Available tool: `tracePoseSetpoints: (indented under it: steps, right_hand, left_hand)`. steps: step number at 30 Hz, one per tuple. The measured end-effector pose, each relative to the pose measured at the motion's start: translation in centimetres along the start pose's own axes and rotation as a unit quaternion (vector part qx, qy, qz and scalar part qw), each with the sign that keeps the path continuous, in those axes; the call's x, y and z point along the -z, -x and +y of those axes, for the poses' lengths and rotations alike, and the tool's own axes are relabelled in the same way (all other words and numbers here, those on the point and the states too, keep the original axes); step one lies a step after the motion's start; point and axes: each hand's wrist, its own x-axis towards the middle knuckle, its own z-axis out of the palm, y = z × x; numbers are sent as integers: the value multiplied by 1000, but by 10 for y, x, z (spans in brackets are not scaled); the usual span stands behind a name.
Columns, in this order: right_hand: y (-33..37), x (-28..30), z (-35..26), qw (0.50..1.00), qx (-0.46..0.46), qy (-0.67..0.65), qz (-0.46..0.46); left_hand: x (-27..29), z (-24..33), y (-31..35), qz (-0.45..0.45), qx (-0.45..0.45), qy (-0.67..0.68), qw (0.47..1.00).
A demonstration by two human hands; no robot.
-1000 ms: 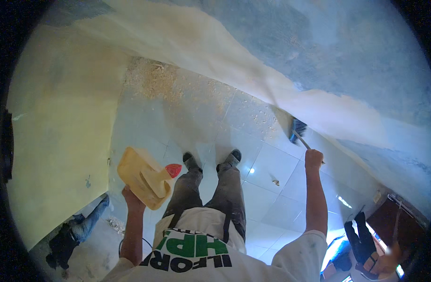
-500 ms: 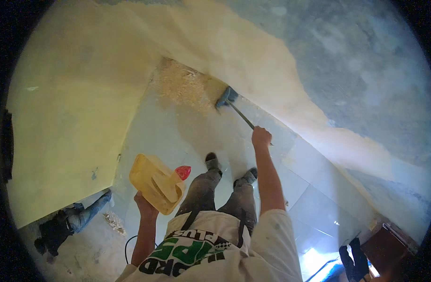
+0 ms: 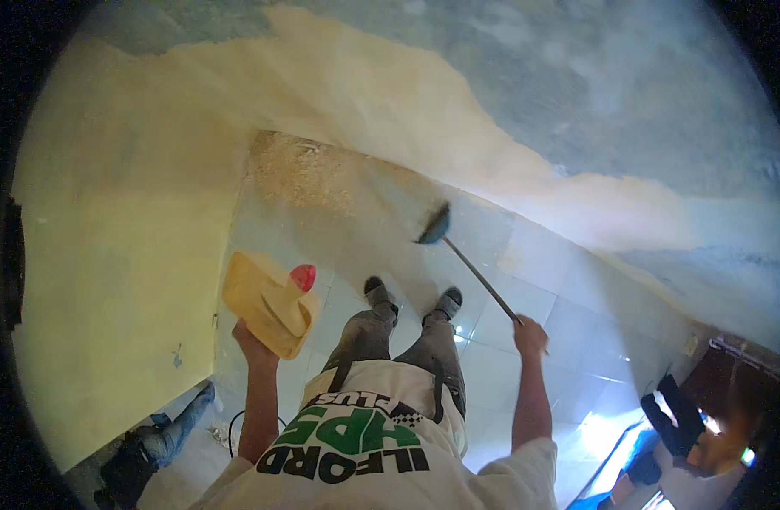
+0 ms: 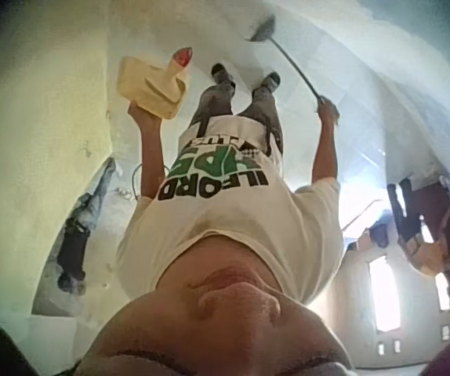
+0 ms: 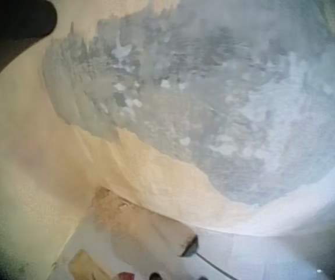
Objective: Sweeping dust and debris from the floor into a dustpan using a broom.
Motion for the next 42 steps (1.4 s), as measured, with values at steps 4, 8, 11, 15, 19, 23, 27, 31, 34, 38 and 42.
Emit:
tracePoseSetpoints:
  steps: [4, 8, 11, 15, 19, 23, 27, 31, 34, 38, 42]
  right_hand:
    - [59, 11, 125, 992, -120, 48, -9]
    - [89, 6, 216, 981, -153, 116, -5]
    - [80, 9, 234, 975, -169, 140, -25]
    - [42, -37, 245, 960, -133, 244, 19]
    - [-2, -55, 178, 958, -162, 237, 16]
    - [-36, -42, 104, 972, -75, 222, 19]
    - [-49, -29, 49, 975, -11, 219, 30]
    - [-40, -41, -55, 978, 28, 204, 24]
    - [-30, -47, -155, 976, 74, 203, 22]
    - [-67, -30, -278, 955, 167, 241, 49]
    - [-113, -16, -419, 914, 282, 275, 100]
  left_hand:
    - [-20, -56, -22, -14, 41, -25, 999]
    - [-47, -87, -17, -52, 65, -26, 996]
    - [-50, -91, -10, -62, 72, -44, 995]
    - [-54, -75, -5, -88, 61, -33, 994]
    - [-34, -48, -8, -31, 54, -47, 997]
    - [-31, -44, 7, -12, 25, -6, 1000]
    - [-23, -35, 14, 28, 6, 20, 999]
    - [26, 23, -3, 32, -2, 4, 999]
    - [68, 77, -2, 78, -43, -58, 994]
    - [112, 120, 9, 123, -68, -47, 989]
    - [151, 139, 38, 169, -64, 92, 979]
